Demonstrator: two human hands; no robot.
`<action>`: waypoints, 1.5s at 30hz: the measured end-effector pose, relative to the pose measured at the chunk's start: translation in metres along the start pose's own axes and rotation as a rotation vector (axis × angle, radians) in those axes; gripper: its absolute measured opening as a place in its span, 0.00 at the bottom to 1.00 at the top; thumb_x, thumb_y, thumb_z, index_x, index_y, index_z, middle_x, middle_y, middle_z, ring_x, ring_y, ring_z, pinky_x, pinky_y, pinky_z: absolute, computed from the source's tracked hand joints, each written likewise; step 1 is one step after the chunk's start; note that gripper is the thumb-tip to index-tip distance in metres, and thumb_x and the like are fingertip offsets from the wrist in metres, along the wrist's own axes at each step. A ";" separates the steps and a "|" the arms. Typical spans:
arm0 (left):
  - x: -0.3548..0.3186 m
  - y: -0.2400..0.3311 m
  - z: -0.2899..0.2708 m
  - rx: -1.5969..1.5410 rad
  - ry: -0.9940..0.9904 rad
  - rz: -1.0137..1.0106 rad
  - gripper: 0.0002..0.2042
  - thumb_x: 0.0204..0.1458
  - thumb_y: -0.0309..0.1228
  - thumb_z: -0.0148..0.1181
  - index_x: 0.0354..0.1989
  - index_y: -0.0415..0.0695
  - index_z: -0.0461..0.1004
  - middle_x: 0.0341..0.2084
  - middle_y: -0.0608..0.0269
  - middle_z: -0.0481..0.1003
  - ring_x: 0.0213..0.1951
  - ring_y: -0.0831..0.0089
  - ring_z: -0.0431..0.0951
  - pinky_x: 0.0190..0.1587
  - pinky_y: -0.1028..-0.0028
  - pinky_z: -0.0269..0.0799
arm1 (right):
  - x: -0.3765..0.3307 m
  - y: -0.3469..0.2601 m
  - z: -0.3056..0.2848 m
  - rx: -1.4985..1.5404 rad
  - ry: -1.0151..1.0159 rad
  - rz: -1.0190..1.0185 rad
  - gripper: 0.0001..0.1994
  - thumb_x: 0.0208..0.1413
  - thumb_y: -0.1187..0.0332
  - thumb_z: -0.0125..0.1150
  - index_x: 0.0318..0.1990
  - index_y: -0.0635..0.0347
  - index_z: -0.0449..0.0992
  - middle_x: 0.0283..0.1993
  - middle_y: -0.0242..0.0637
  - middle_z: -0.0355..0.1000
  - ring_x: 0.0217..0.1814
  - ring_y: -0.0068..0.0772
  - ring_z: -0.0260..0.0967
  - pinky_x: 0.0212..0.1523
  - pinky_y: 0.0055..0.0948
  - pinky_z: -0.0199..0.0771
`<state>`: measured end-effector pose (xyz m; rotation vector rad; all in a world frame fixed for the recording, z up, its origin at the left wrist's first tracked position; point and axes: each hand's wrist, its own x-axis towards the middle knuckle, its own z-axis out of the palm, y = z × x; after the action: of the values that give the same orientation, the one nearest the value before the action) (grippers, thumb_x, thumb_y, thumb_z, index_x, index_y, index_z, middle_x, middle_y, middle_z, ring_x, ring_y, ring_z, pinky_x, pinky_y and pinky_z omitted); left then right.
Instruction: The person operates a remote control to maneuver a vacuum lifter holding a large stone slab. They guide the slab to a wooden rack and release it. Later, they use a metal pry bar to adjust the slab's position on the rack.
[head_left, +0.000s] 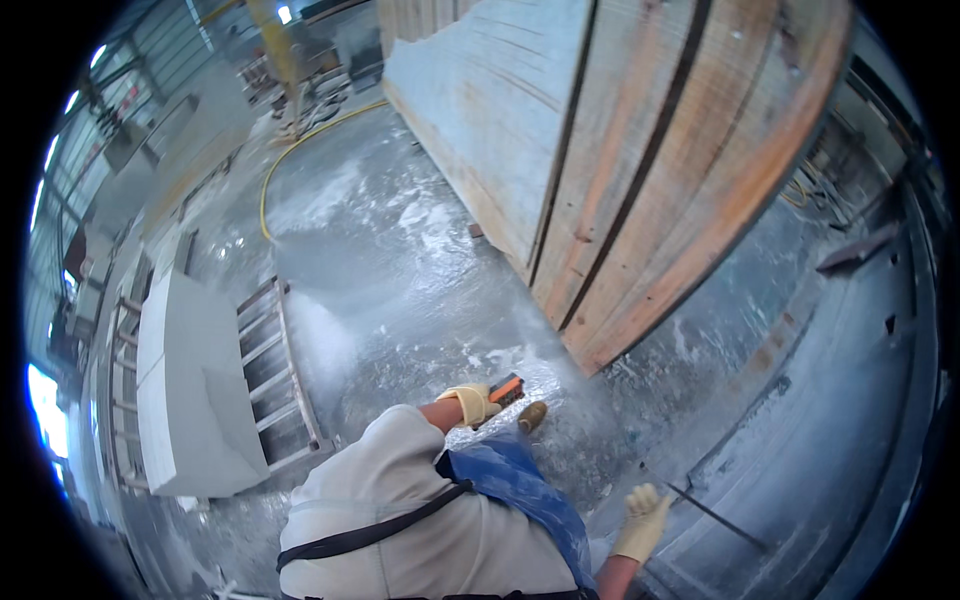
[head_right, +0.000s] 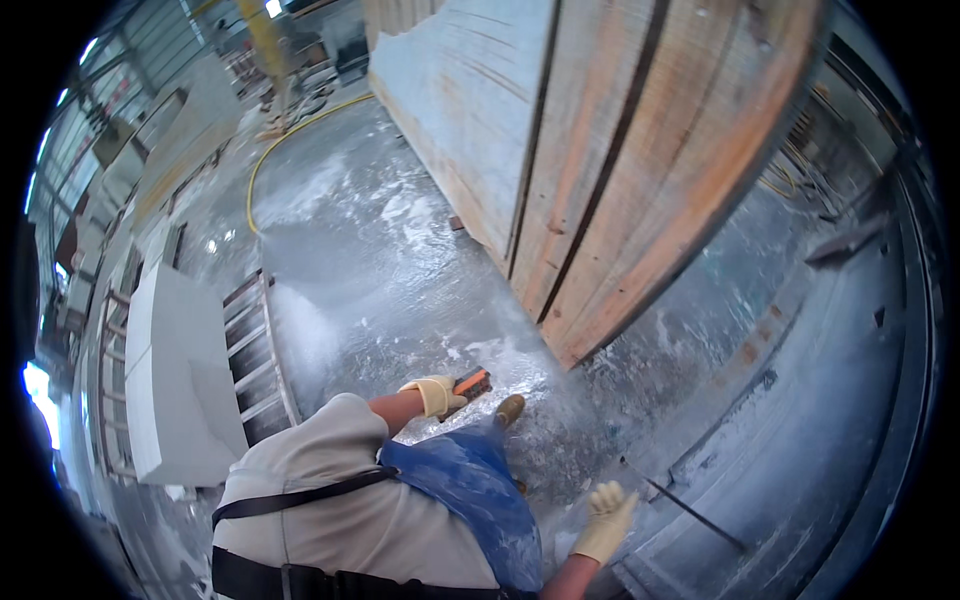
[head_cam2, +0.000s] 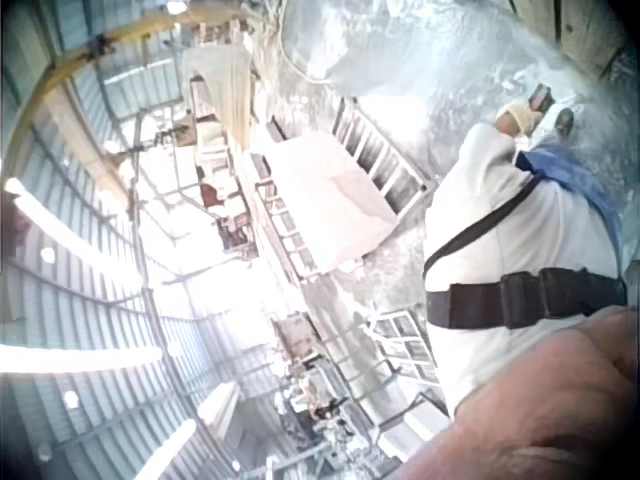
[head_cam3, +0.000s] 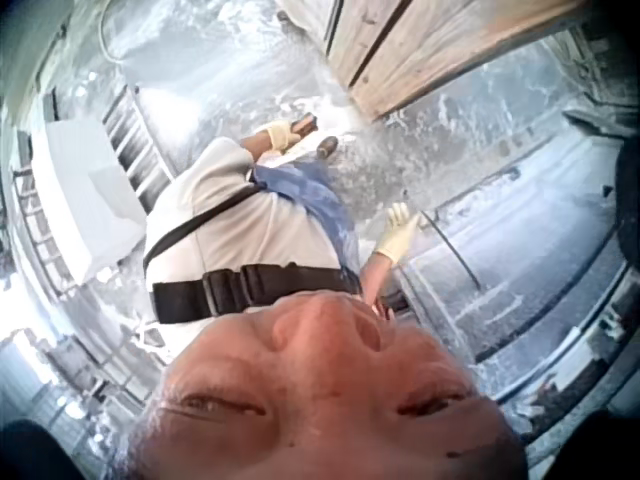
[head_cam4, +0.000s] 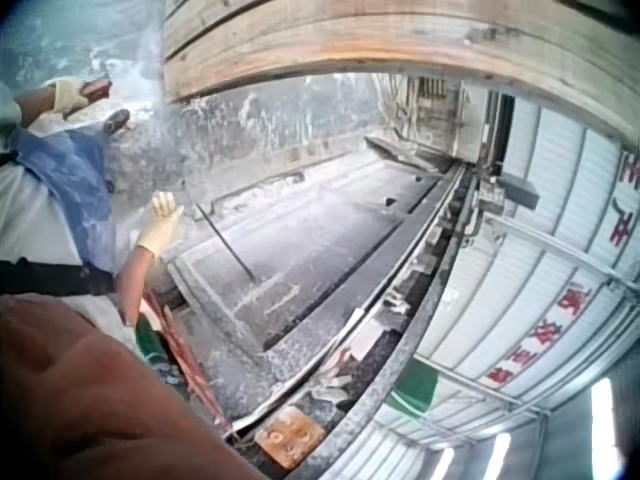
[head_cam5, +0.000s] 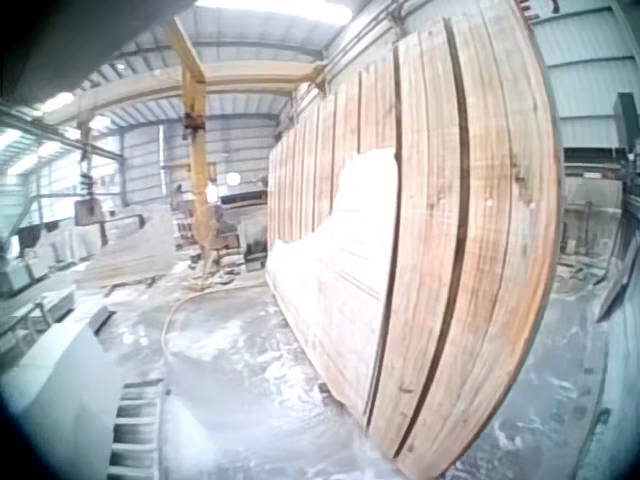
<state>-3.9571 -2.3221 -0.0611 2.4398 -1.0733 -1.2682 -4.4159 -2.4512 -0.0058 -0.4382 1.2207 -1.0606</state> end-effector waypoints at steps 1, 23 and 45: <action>-0.018 -0.005 -0.010 -0.037 0.000 -0.047 0.28 0.54 0.49 0.64 0.52 0.35 0.83 0.35 0.44 0.85 0.38 0.52 0.88 0.43 0.56 0.81 | -0.012 0.017 0.011 -0.070 -0.003 0.045 0.33 0.77 0.41 0.50 0.53 0.72 0.80 0.44 0.49 0.83 0.35 0.38 0.79 0.42 0.33 0.81; -0.013 -0.240 -0.093 -0.589 0.226 -0.423 0.32 0.58 0.54 0.64 0.54 0.33 0.80 0.38 0.40 0.85 0.42 0.48 0.88 0.47 0.55 0.82 | 0.147 0.168 0.240 -0.349 -0.551 0.662 0.31 0.78 0.41 0.44 0.32 0.60 0.72 0.26 0.30 0.61 0.23 0.27 0.56 0.25 0.28 0.55; 0.022 -0.190 -0.122 -0.889 0.587 -0.861 0.38 0.54 0.60 0.62 0.53 0.31 0.80 0.43 0.34 0.84 0.49 0.43 0.86 0.52 0.55 0.80 | 0.362 0.234 0.575 -0.914 -0.804 0.780 0.33 0.80 0.42 0.40 0.28 0.60 0.72 0.22 0.32 0.65 0.18 0.26 0.57 0.20 0.27 0.57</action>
<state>-3.7565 -2.2189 -0.0885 2.2348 0.6458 -0.7666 -3.8063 -2.7857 -0.1875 -0.8732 0.9181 0.3968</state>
